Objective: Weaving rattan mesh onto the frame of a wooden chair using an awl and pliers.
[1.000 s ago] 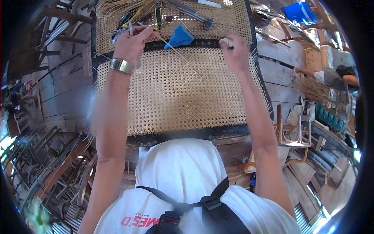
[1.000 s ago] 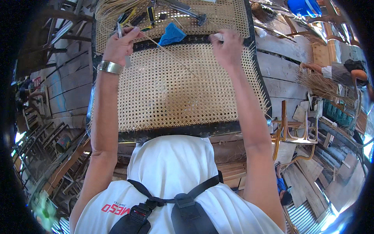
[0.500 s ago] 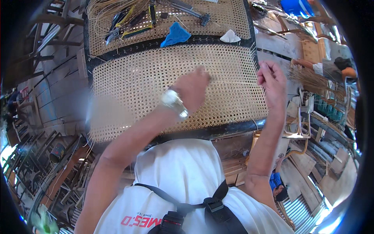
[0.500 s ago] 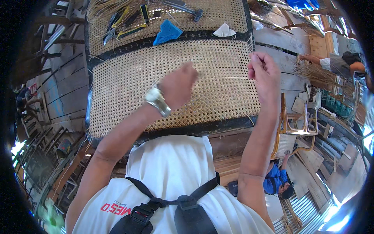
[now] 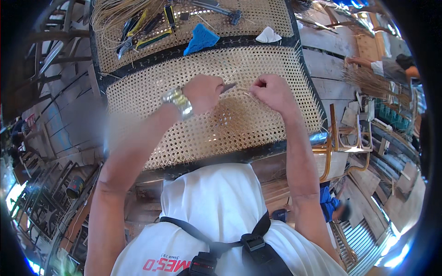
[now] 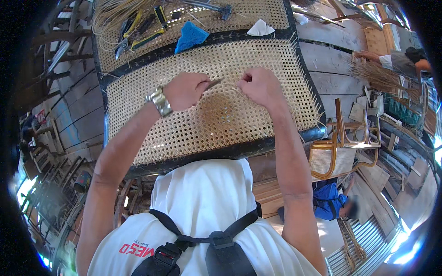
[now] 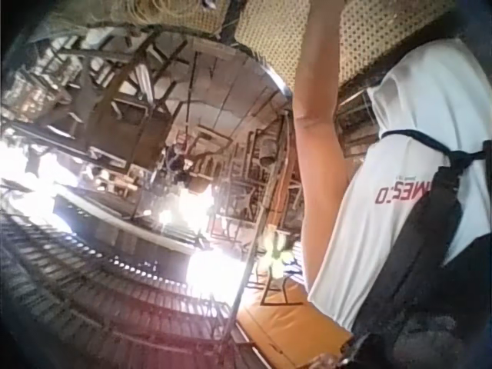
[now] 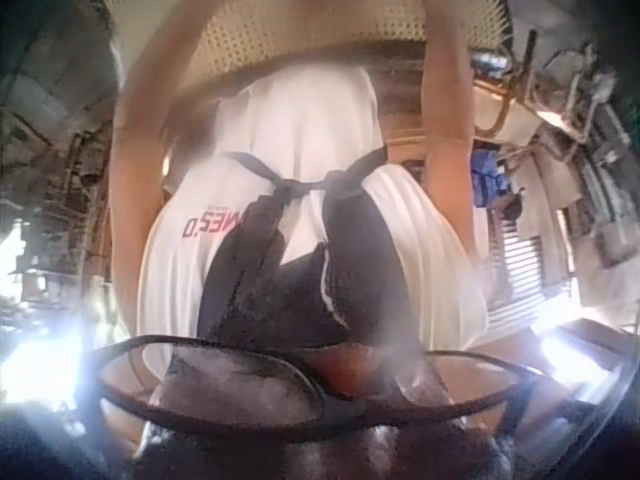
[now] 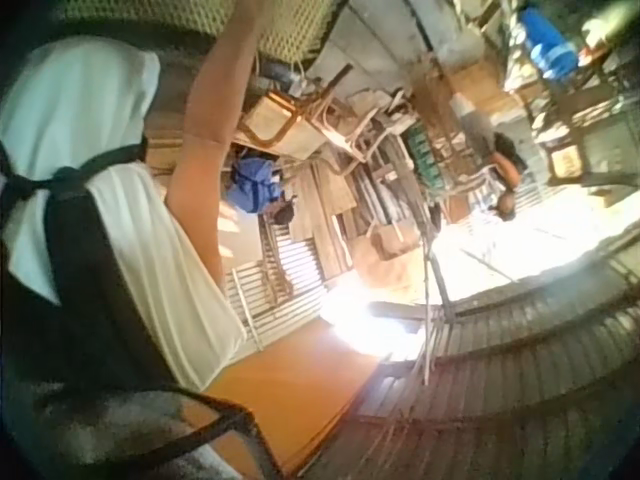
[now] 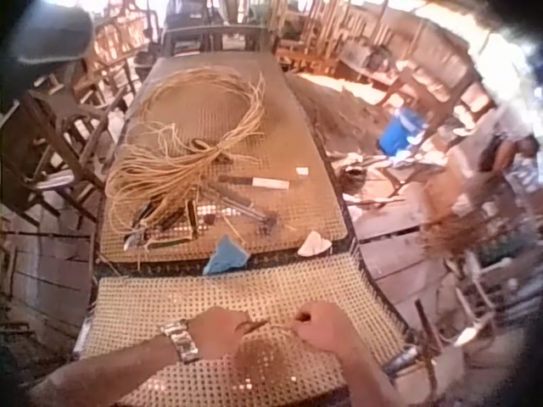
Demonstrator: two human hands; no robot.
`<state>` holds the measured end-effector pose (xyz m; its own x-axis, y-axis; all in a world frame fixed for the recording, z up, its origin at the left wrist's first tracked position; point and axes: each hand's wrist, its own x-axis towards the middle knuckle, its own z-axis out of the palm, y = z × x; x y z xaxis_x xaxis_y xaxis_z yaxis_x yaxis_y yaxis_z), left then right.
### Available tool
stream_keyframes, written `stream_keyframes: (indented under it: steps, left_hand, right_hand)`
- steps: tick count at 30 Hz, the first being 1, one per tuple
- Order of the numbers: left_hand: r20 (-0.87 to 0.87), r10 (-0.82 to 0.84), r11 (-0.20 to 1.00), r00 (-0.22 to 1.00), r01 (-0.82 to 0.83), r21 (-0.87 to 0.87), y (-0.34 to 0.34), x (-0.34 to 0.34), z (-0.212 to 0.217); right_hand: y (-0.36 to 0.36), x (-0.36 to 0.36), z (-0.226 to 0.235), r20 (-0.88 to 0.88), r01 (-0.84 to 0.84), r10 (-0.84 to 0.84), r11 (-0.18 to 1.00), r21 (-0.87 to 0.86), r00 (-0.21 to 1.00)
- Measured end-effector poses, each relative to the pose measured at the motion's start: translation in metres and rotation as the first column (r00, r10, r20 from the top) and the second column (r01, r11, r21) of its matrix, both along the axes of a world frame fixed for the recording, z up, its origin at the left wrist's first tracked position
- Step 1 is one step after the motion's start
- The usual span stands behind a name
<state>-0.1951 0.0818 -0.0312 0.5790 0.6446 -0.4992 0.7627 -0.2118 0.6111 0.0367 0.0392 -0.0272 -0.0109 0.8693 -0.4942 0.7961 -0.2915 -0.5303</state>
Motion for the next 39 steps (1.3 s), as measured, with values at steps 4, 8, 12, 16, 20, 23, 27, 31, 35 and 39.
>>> stream_keyframes:
  steps: [4, 8, 12, 16, 20, 23, 27, 31, 35, 39]
  left_hand:
    - [-0.110, -0.182, 0.979, 0.977, 0.169, -0.118, 0.027, 0.008, 0.008]
    - [-0.413, -0.385, 0.906, 0.826, 0.423, 0.002, 0.034, 0.034, 0.017]
    - [-0.510, -0.434, 0.848, 0.742, 0.528, 0.046, 0.034, 0.060, 0.048]
    - [-0.426, -0.417, 0.849, 0.803, 0.512, 0.134, 0.025, 0.068, 0.042]
    - [-0.335, -0.297, 0.945, 0.894, 0.325, 0.031, 0.017, 0.047, 0.011]
    - [-0.297, -0.300, 0.952, 0.906, 0.268, -0.146, 0.024, 0.035, -0.005]
    - [-0.337, -0.399, 0.914, 0.853, 0.340, -0.222, 0.032, 0.052, 0.016]
    - [-0.425, -0.529, 0.848, 0.735, 0.477, -0.230, 0.050, 0.079, 0.018]
    - [-0.446, -0.555, 0.832, 0.703, 0.477, -0.284, 0.053, 0.089, 0.021]
    - [-0.404, -0.523, 0.851, 0.751, 0.436, -0.292, 0.051, 0.079, 0.011]
  right_hand:
    - [-0.003, -0.001, 0.007, 0.035, 0.037, -0.038, 0.999, 0.025, 0.999]
    - [-0.007, 0.000, 0.002, 0.006, 0.079, -0.079, 0.995, 0.053, 0.997]
    - [-0.007, -0.007, 0.000, 0.030, 0.109, -0.110, 0.992, 0.060, 0.993]
    - [-0.005, -0.006, -0.005, 0.034, 0.127, -0.128, 0.992, 0.023, 0.991]
    - [-0.007, -0.007, -0.016, -0.041, 0.088, -0.087, 0.996, 0.021, 0.995]
    - [-0.009, -0.016, -0.011, -0.004, 0.048, -0.048, 0.993, 0.109, 0.999]
    - [-0.009, -0.007, -0.001, -0.066, 0.089, -0.088, 0.996, 0.018, 0.994]
    - [-0.007, -0.003, -0.004, -0.051, 0.097, -0.099, 0.994, -0.051, 0.994]
    - [-0.001, -0.017, -0.007, 0.081, 0.035, -0.031, 0.999, -0.041, 0.996]
    - [-0.009, -0.027, -0.013, 0.167, 0.010, -0.016, 0.999, 0.033, 0.986]
